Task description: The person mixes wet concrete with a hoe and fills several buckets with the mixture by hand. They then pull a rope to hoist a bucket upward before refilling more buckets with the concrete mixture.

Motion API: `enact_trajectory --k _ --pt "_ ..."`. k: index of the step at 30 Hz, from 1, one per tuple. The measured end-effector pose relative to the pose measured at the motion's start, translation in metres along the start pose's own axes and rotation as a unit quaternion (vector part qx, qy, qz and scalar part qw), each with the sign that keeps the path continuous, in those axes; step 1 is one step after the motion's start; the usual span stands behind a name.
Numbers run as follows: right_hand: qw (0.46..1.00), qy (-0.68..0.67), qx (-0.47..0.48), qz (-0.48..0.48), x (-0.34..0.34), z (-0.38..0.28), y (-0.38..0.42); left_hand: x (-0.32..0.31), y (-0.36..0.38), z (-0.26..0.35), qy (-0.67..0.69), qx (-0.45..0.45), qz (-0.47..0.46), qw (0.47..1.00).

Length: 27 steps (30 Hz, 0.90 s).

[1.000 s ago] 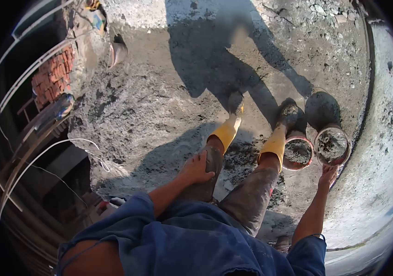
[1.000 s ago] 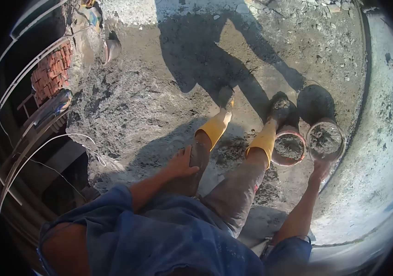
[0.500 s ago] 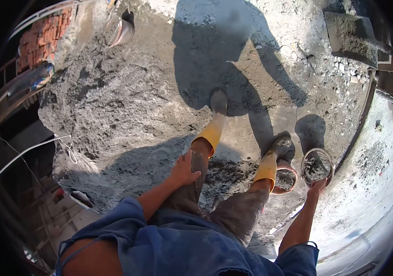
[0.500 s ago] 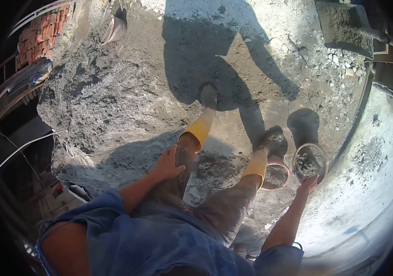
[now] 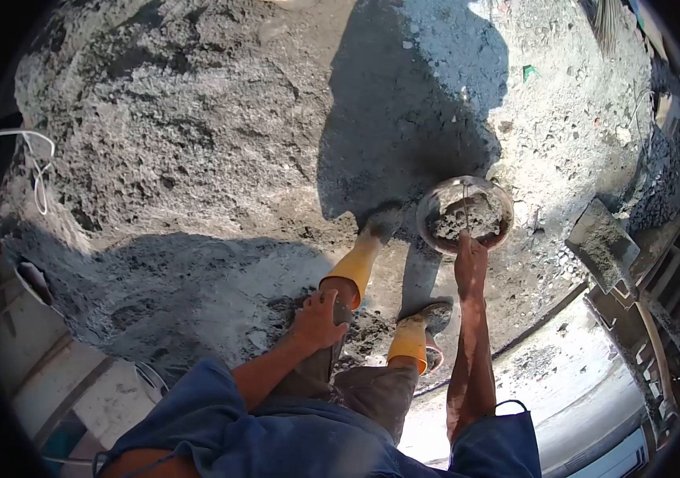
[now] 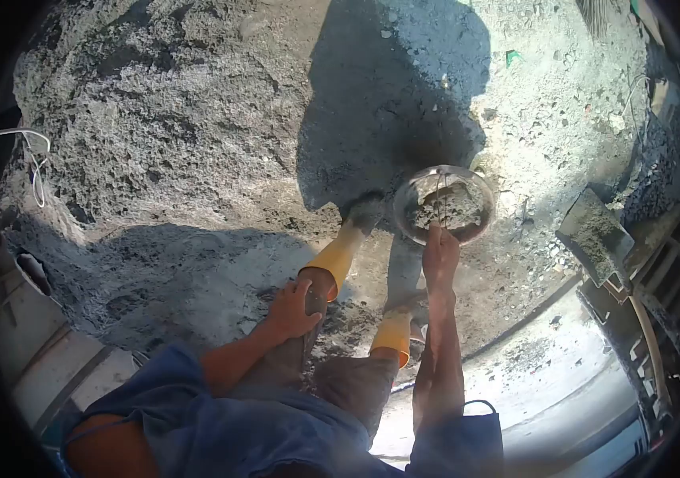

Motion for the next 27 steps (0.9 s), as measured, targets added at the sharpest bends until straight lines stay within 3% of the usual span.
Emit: enact_trajectory --k 1,6,11,13,17,22,26,27 --pt "0.997 0.029 0.065 -0.013 -0.016 -0.035 -0.015 0.001 -0.002 -0.003 0.000 -0.011 0.008 1.000" --pt "0.963 0.150 0.191 -0.117 -0.098 -0.218 -0.065 0.024 -0.002 -0.002 0.077 0.046 -0.031 0.995" --pt "0.911 0.206 0.322 -0.154 -0.189 -0.328 -0.114 0.018 -0.004 -0.015 0.122 0.045 0.005 0.992" --pt "0.843 0.278 0.438 -0.142 -0.231 -0.340 -0.129 0.022 -0.004 -0.014 0.132 0.055 -0.007 0.990" --pt "0.824 0.390 0.391 -0.126 -0.252 -0.353 -0.125 0.033 -0.010 -0.015 0.159 0.051 -0.008 0.986" --pt "0.846 0.338 0.377 -0.165 -0.239 -0.310 -0.125 0.032 -0.015 -0.007 0.135 0.039 -0.017 0.990" --pt "0.860 0.279 0.412 -0.112 -0.231 -0.305 -0.116 0.020 -0.013 -0.009 0.103 0.027 -0.016 0.994" --pt "0.857 0.201 0.473 -0.037 -0.222 -0.301 -0.105 0.018 -0.013 -0.010 0.087 0.018 -0.014 0.996"
Point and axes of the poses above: each hand's wrist, its own y-axis away from the middle knuckle, its own x-axis out of the back of the hand, z = x × y, the point moved 3 cm from there along -y, towards the middle knuckle, and after that the axes turned 3 degrees about -x, right-handed, at the moved point
